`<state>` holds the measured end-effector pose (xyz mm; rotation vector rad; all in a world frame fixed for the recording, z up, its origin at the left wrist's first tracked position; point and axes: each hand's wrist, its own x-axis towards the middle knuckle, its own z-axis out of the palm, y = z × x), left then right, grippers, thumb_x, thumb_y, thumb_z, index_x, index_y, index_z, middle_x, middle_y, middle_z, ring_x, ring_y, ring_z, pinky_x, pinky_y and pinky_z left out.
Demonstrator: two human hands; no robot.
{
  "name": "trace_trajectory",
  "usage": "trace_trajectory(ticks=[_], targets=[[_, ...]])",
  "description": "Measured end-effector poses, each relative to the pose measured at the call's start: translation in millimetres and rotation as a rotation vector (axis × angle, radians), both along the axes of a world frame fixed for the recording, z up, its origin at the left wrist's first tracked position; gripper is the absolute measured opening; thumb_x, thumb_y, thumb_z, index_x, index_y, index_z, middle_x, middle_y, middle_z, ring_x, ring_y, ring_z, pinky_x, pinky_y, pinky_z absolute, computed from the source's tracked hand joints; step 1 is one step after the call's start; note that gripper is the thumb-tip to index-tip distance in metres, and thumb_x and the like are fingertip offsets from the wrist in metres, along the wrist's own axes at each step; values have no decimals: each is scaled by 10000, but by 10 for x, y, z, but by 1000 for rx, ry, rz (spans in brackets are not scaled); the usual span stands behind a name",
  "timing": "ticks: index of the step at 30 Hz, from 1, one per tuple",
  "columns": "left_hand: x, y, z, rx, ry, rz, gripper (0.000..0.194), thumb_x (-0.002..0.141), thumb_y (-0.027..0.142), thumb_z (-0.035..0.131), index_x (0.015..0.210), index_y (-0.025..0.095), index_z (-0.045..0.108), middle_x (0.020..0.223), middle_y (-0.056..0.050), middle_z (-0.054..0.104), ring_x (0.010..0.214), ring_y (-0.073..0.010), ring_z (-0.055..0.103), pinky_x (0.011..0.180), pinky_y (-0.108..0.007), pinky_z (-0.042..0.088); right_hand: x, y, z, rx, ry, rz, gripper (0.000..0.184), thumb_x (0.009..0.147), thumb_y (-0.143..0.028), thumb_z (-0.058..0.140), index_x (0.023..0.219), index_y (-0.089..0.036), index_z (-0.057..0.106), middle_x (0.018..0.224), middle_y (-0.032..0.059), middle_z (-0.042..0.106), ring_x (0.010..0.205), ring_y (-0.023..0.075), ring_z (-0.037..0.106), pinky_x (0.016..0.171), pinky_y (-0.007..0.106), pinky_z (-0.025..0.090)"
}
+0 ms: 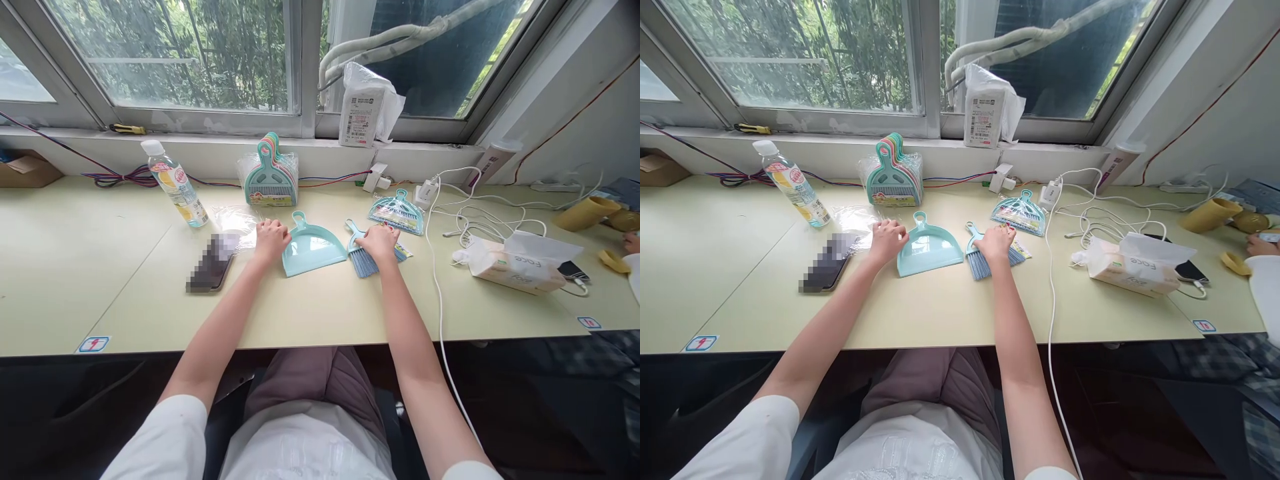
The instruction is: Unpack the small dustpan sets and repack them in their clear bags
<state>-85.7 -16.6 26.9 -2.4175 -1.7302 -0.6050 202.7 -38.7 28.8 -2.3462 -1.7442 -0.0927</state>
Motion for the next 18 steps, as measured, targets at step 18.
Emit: trace_trajectory(ticks=[18], targets=[[502, -345, -74, 9, -20, -405, 346, 948, 306, 336, 813, 205, 638, 975, -70, 625, 968, -213, 533, 1018, -433, 278, -546, -125, 112, 94, 142, 447, 207, 817, -398, 563, 806, -214, 657, 990, 66, 682, 999, 237, 529, 899, 399, 249]])
